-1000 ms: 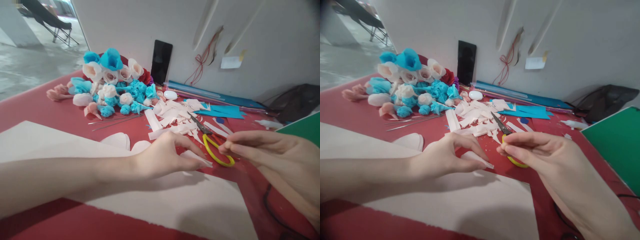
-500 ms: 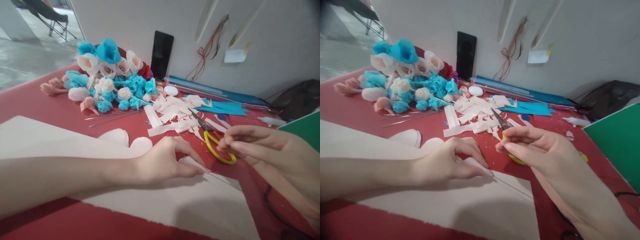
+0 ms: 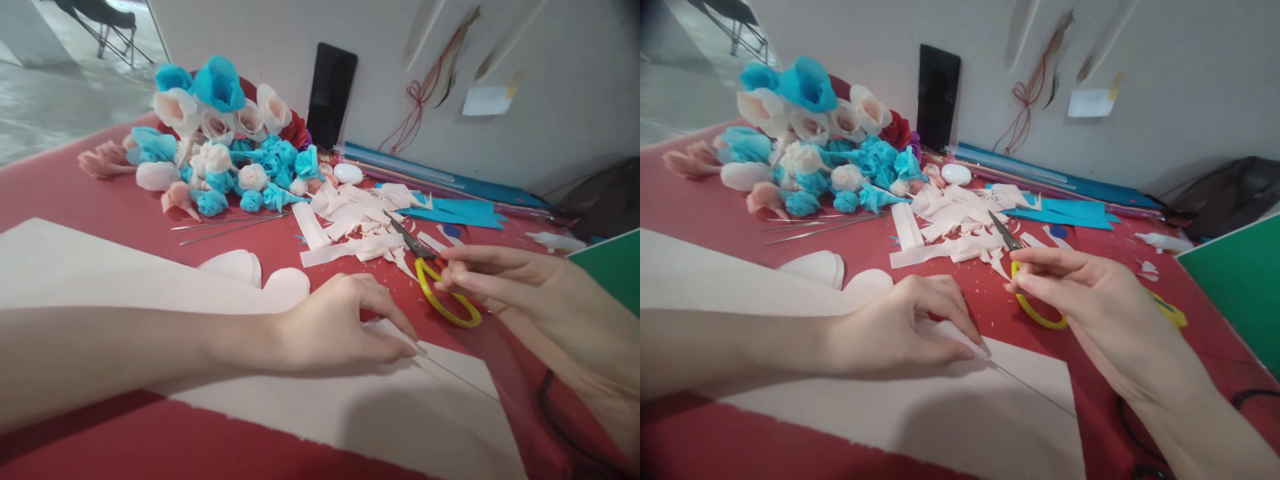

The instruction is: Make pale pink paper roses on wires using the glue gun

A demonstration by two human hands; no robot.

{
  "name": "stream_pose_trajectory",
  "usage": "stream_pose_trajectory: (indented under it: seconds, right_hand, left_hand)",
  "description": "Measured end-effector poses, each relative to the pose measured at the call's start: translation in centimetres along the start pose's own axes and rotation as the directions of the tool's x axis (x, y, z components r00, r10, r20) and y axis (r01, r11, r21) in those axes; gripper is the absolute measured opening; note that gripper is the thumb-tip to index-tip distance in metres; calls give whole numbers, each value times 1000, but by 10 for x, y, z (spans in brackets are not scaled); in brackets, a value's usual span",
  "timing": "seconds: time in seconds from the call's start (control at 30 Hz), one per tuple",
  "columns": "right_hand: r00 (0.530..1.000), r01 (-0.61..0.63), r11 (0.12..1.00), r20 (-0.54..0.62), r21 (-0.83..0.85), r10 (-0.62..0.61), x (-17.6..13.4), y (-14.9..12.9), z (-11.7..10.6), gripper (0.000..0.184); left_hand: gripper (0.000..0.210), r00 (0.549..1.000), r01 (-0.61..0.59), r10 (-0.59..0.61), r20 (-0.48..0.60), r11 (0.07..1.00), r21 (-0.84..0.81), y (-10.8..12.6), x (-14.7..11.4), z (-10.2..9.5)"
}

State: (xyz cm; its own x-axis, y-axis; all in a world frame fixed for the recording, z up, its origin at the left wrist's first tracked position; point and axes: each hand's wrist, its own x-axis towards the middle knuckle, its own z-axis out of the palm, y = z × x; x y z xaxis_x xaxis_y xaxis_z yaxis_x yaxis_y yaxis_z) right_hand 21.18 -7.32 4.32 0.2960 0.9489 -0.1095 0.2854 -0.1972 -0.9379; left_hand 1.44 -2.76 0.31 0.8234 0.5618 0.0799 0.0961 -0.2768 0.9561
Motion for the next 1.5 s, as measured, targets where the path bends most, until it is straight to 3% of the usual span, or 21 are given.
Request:
stream_pose_trajectory:
  seconds: [0.13, 0.33, 0.4, 0.47, 0.57, 0.67, 0.73, 0.8, 0.87, 0.93, 1.0, 1.13, 1.2, 1.5]
  right_hand:
    - [999, 14, 996, -44, -91, -18, 0, 1, -1, 32]
    - [986, 135, 918, -39, -372, -161, 4, 7, -3, 25]
    - [965, 201, 859, -58, -471, -257, 6, 10, -3, 40]
    - [927, 274, 790, -66, -548, -368, 9, 15, -4, 48]
    - [855, 454, 668, 78, -590, -512, 14, 21, -4, 23]
    - [711, 659, 499, 249, -563, -658, 11, 20, -2, 26]
    - [649, 704, 419, 280, -573, -708, 4, 14, 0, 28]
    - [677, 693, 425, 323, -582, -662, -5, 5, 2, 27]
    - [734, 673, 493, 414, -552, -538, -12, -2, 2, 26]
    - [753, 658, 543, 484, -522, -446, -17, -6, 1, 17]
    - [747, 665, 522, 493, -535, -446, -20, -5, 0, 14]
    - [688, 713, 372, 490, -594, -536, -22, 3, 1, 17]
    - [675, 717, 339, 487, -609, -554, -23, 5, 3, 15]
    - [682, 711, 394, 432, -583, -590, -24, 7, 10, 19]
  left_hand:
    - [15, 999, -33, 33, -3, 999, 7, 0, 0, 1]
    - [15, 998, -66, 66, -2, 998, 22, -1, 1, 1]
    - [15, 998, -68, 68, -1, 997, 28, -1, 1, 1]
    - [15, 998, -62, 63, -7, 998, 26, -1, 1, 1]
    - [16, 999, -31, 31, -19, 999, 12, 0, 0, 1]
    - [15, 999, -29, 28, -24, 1000, -5, 1, 0, 1]
    - [15, 999, -35, 35, -25, 999, -23, 1, 1, 0]
    - [15, 999, -27, 26, -29, 999, -39, 0, 1, -1]
    - [16, 999, -11, 9, -35, 999, -50, 1, 1, -2]
    - [14, 999, 10, -13, -42, 998, -63, 1, 1, -3]
    - [12, 998, 39, -43, -53, 996, -76, 2, 2, -4]
    - [11, 993, 93, -102, -66, 989, -118, 2, 2, -5]
    - [12, 991, 108, -118, -70, 985, -134, 1, 3, -5]
    - [17, 986, 138, -148, -80, 983, -124, 3, 3, -5]
